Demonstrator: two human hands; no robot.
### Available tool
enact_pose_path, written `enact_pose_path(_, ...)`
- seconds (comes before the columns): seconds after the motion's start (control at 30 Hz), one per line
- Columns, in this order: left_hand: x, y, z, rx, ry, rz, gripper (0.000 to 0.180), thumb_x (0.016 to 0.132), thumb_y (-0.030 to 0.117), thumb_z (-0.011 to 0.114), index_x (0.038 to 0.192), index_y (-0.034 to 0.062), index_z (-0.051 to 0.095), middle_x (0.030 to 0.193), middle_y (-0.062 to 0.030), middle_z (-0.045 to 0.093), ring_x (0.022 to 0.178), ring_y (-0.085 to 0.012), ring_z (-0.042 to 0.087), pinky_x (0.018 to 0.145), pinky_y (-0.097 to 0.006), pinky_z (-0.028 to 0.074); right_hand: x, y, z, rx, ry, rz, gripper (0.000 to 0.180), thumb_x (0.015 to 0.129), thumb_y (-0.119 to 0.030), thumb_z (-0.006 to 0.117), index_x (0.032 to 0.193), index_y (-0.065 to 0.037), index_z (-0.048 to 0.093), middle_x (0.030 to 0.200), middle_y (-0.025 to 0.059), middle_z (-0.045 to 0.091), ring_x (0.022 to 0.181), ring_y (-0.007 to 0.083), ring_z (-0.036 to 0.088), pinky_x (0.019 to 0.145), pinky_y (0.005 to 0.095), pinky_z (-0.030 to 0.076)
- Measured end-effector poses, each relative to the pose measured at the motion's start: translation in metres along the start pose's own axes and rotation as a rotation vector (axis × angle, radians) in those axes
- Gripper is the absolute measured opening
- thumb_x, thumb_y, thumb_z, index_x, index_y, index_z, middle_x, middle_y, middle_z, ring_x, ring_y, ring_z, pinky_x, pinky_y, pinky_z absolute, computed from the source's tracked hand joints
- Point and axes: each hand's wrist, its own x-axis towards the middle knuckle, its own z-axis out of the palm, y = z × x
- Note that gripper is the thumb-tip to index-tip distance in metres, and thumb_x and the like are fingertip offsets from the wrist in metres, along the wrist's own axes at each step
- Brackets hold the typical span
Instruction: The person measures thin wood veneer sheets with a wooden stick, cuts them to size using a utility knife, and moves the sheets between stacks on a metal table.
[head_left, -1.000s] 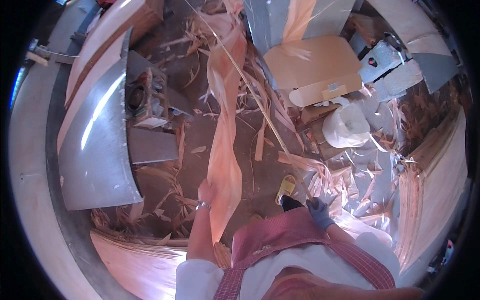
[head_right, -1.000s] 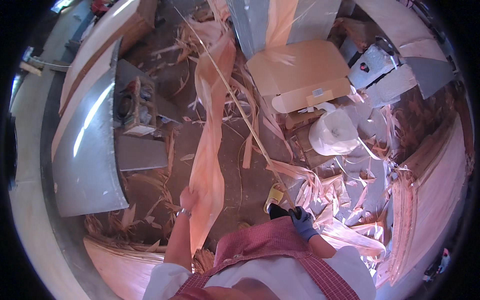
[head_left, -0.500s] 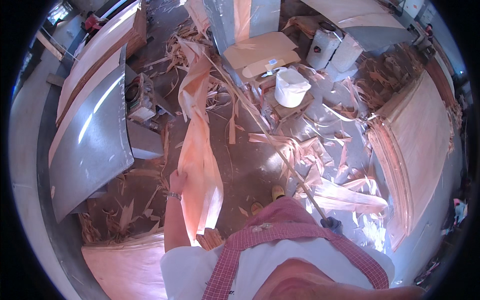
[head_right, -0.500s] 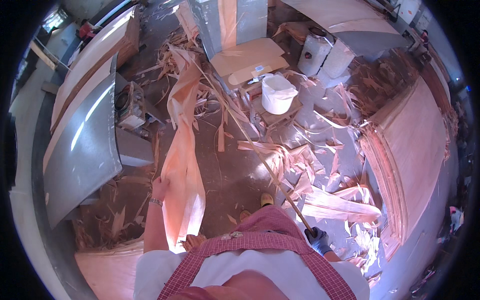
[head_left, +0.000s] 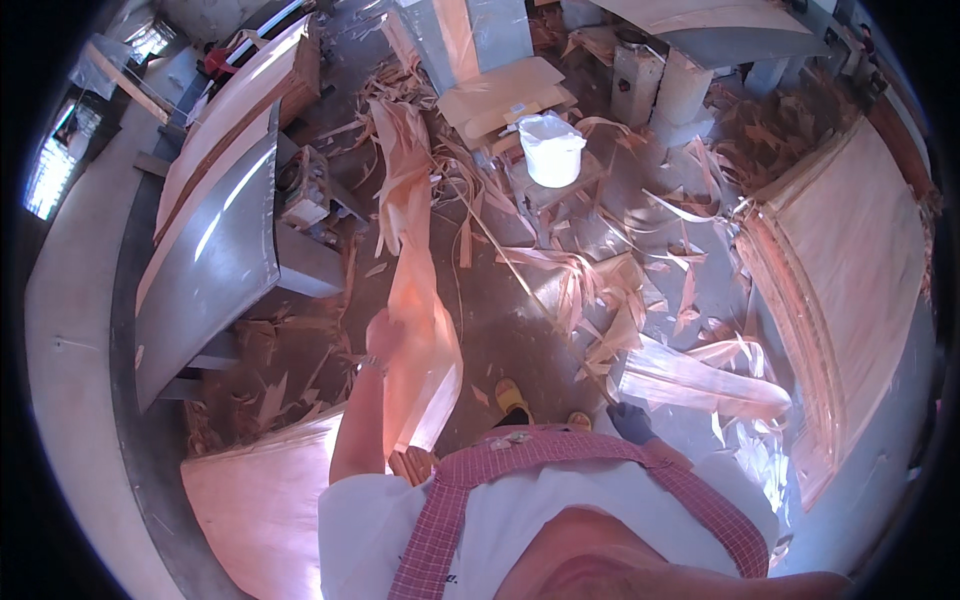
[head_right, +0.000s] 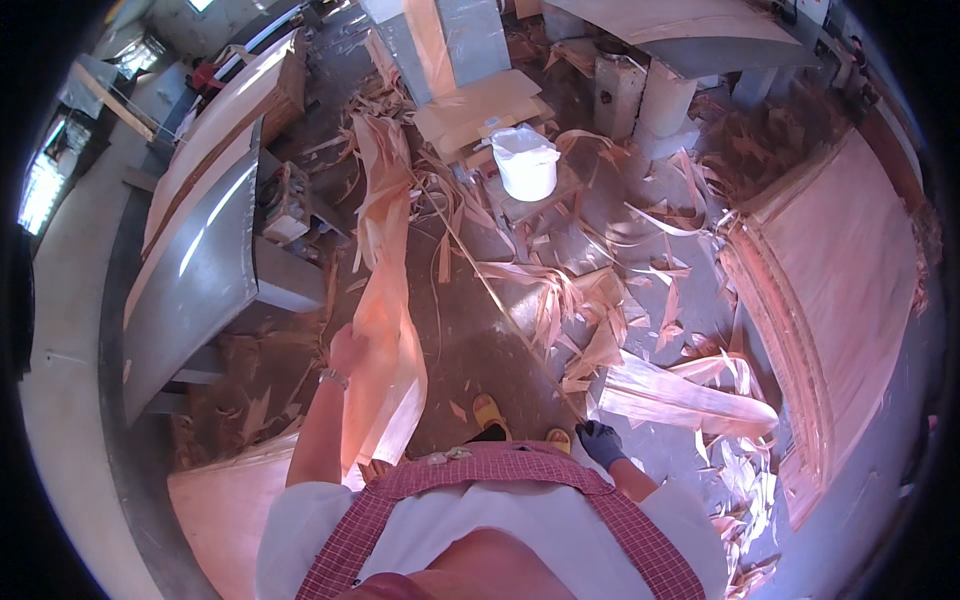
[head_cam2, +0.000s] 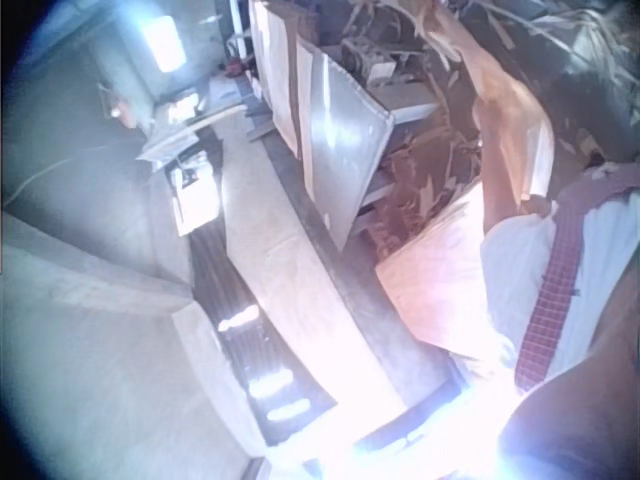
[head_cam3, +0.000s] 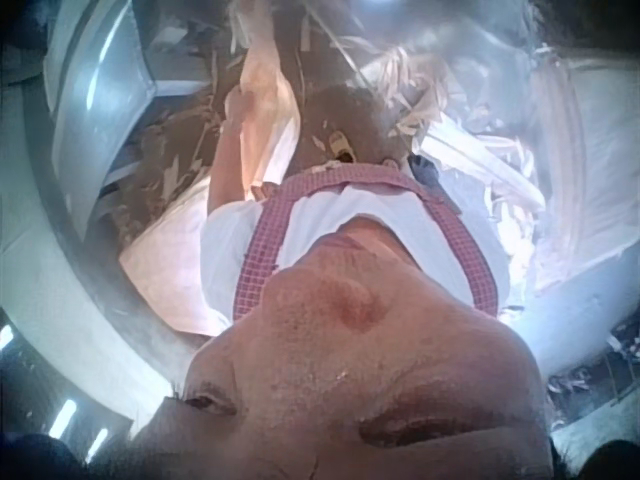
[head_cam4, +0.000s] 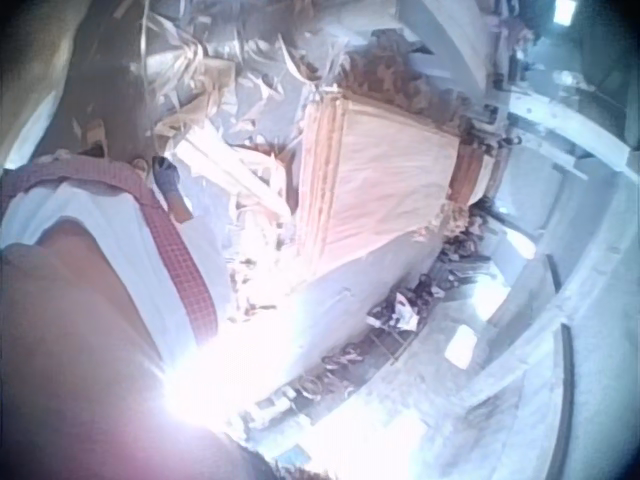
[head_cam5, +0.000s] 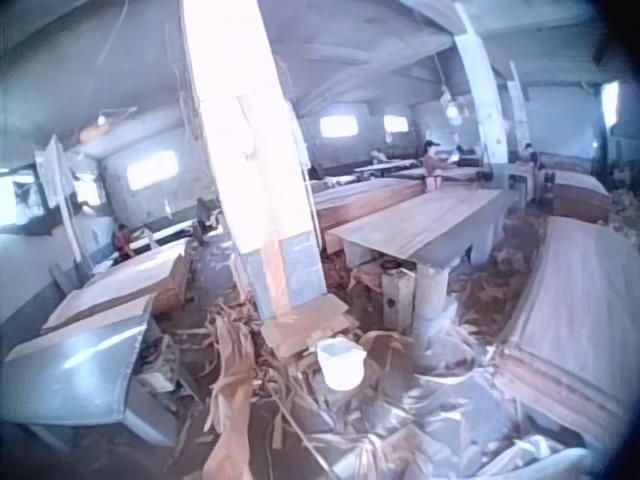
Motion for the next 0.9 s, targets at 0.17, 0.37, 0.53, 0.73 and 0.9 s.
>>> enact_pose_path(0.17, -0.025, 0.192, 0.026, 0.174, -0.081, 0.25, 0.024, 0.085, 0.023, 0.055, 0.097, 0.0041, 0.064, 0.095, -0.0188, 0.068, 0.093, -0.0382, 0.066, 0.081, -0.047, 0.052, 0.017, 0.037, 0.032, 0.273, -0.118, -0.073, 0.047, 0.091, -0.053, 0.05, 0.087, -0.008, 0.063, 0.062, 0.01, 0.061, 0.054, 0.0256, 0.063, 0.053, 0.0399, 0.052)
enact_pose_path(0.37, -0.026, 0.295, 0.174, 0.434, -0.217, 0.427, 0.02, 0.087, 0.021, 0.054, 0.099, 0.0093, 0.064, 0.089, -0.0174, 0.069, 0.088, -0.0323, 0.069, 0.072, -0.047, 0.054, -0.004, 0.015, 0.037, 0.564, -0.394, 0.134, 0.051, 0.09, -0.054, 0.056, 0.091, -0.004, 0.065, 0.071, 0.0107, 0.063, 0.06, 0.0228, 0.061, 0.054, 0.0389, 0.051)
enact_pose_path(0.53, -0.061, 0.296, 0.245, 0.497, -0.506, 0.522, 0.026, 0.084, 0.013, 0.055, 0.108, 0.0085, 0.062, 0.091, -0.0176, 0.069, 0.088, -0.0351, 0.068, 0.074, -0.047, 0.055, -0.023, 0.024, 0.086, 0.773, -0.397, 0.03, 0.037, 0.086, -0.032, 0.068, 0.117, -0.012, 0.061, 0.095, 0.0168, 0.065, 0.077, 0.0268, 0.064, 0.065, 0.0357, 0.052)
enact_pose_path(0.73, -0.098, 0.298, 0.18, 0.148, -0.199, 0.452, 0.038, 0.084, 0.017, 0.057, 0.121, 0.0084, 0.059, 0.081, -0.0196, 0.068, 0.077, -0.0373, 0.067, 0.068, -0.047, 0.054, -0.064, 0.021, 0.046, 0.447, -0.073, -0.505, 0.04, 0.086, -0.039, 0.068, 0.089, 0.001, 0.063, 0.073, 0.0149, 0.062, 0.063, 0.0284, 0.057, 0.062, 0.0421, 0.045)
enact_pose_path(0.9, -0.079, 0.251, 0.06, -0.096, 0.071, 0.313, 0.045, 0.086, 0.019, 0.055, 0.129, 0.0067, 0.053, 0.08, -0.021, 0.067, 0.075, -0.0391, 0.066, 0.067, -0.049, 0.053, -0.044, -0.072, -0.02, 0.462, -0.119, -0.479, 0.038, 0.088, -0.035, 0.066, 0.084, 0.003, 0.061, 0.071, 0.0224, 0.058, 0.064, 0.0339, 0.057, 0.061, 0.0461, 0.042)
